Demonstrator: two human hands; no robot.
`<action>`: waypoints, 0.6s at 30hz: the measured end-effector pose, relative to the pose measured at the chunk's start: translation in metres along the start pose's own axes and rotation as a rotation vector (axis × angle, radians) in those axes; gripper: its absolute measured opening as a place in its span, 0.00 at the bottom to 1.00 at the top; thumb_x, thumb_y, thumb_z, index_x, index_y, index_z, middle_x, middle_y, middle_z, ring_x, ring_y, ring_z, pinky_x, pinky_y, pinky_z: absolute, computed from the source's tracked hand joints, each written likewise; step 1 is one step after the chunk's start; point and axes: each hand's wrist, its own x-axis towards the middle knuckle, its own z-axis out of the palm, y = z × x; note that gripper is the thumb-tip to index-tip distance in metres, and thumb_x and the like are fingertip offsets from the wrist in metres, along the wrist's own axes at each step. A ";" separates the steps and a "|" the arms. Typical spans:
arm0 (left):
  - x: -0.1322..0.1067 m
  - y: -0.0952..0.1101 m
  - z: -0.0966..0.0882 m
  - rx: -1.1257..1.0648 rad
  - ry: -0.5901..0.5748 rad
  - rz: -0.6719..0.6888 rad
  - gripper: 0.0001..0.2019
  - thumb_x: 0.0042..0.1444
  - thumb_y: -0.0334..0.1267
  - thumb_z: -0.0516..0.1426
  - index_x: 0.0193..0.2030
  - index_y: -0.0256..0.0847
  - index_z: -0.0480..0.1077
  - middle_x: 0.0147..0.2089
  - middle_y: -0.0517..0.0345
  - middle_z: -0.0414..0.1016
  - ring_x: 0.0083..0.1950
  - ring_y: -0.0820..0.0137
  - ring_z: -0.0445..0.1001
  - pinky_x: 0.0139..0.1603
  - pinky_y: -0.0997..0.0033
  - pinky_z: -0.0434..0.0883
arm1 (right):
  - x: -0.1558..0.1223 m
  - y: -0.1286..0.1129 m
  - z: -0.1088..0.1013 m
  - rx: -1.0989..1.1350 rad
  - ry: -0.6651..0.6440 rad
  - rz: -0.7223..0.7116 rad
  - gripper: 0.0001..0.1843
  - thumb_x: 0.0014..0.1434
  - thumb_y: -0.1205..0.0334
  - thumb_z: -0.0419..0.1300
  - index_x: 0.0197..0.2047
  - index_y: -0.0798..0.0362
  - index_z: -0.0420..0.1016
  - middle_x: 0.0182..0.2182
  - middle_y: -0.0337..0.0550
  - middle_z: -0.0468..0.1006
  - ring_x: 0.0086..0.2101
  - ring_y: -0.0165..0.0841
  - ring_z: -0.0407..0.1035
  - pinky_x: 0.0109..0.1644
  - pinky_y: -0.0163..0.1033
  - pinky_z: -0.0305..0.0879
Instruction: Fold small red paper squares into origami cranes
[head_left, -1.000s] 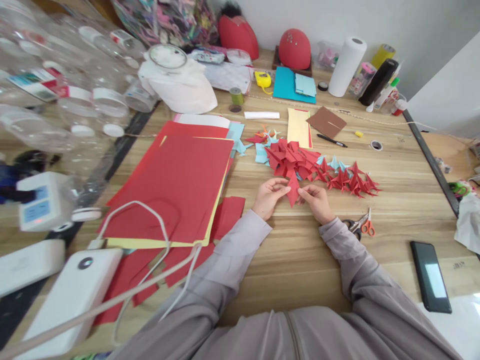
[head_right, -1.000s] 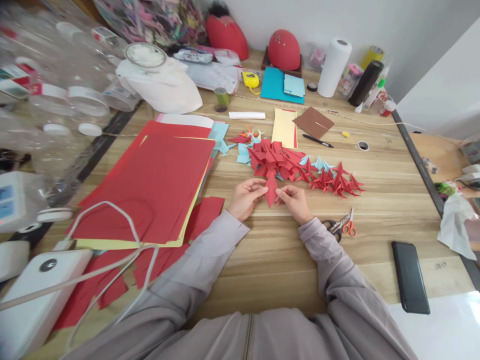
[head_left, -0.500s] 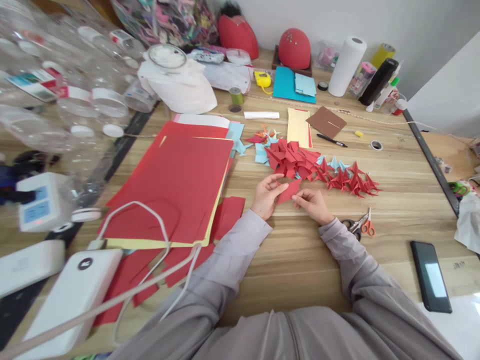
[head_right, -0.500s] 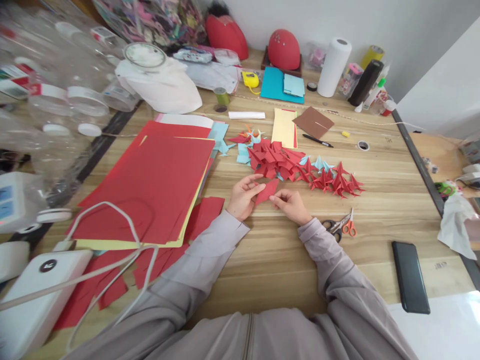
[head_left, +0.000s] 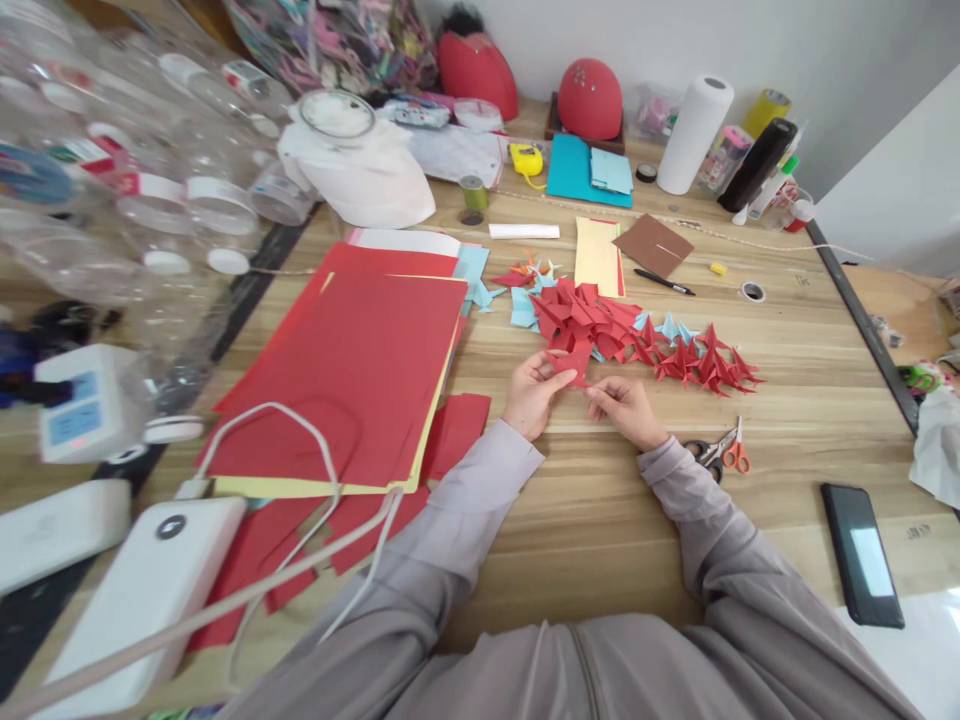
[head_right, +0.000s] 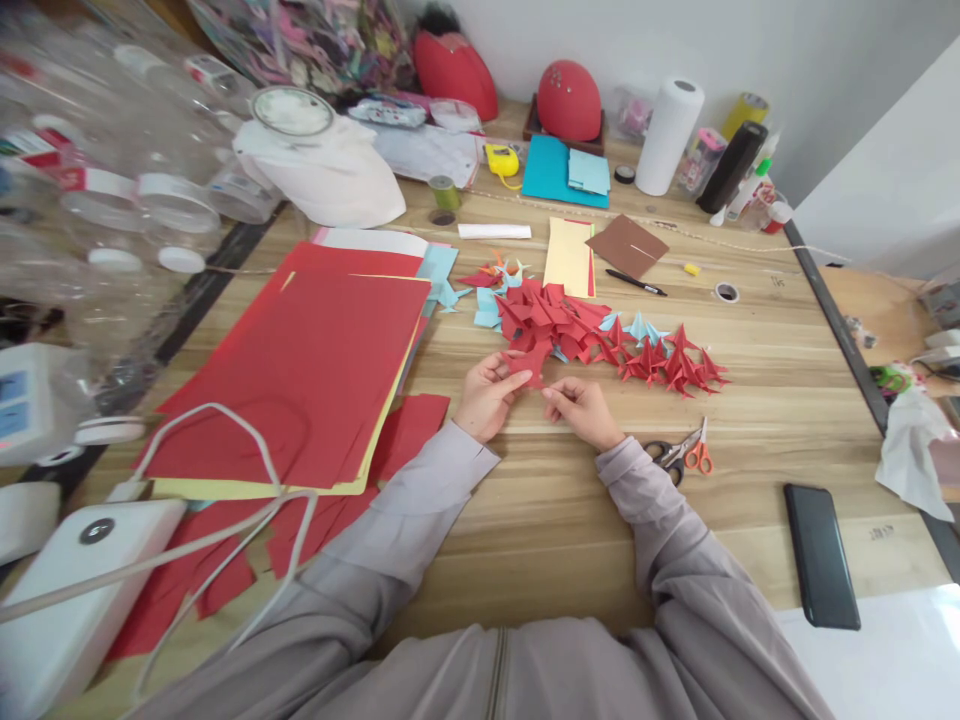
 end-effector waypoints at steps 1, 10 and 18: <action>0.001 0.001 0.000 -0.022 0.012 -0.001 0.21 0.35 0.34 0.69 0.38 0.38 0.69 0.31 0.60 0.78 0.30 0.73 0.76 0.33 0.74 0.71 | 0.000 0.000 0.000 0.012 0.000 -0.005 0.20 0.50 0.44 0.64 0.24 0.53 0.72 0.17 0.37 0.75 0.17 0.26 0.66 0.24 0.33 0.66; 0.002 0.001 -0.002 0.050 0.038 -0.016 0.23 0.35 0.35 0.69 0.40 0.37 0.69 0.31 0.61 0.77 0.26 0.75 0.74 0.25 0.76 0.69 | 0.002 0.001 -0.003 0.132 0.132 -0.040 0.18 0.53 0.46 0.62 0.27 0.53 0.73 0.19 0.38 0.76 0.19 0.27 0.67 0.26 0.34 0.64; -0.006 0.002 0.001 0.317 -0.021 0.035 0.23 0.34 0.33 0.68 0.41 0.37 0.71 0.33 0.59 0.76 0.29 0.73 0.72 0.30 0.74 0.69 | 0.005 0.001 -0.002 0.170 0.202 -0.015 0.18 0.47 0.47 0.67 0.32 0.52 0.73 0.19 0.35 0.74 0.21 0.27 0.67 0.28 0.35 0.66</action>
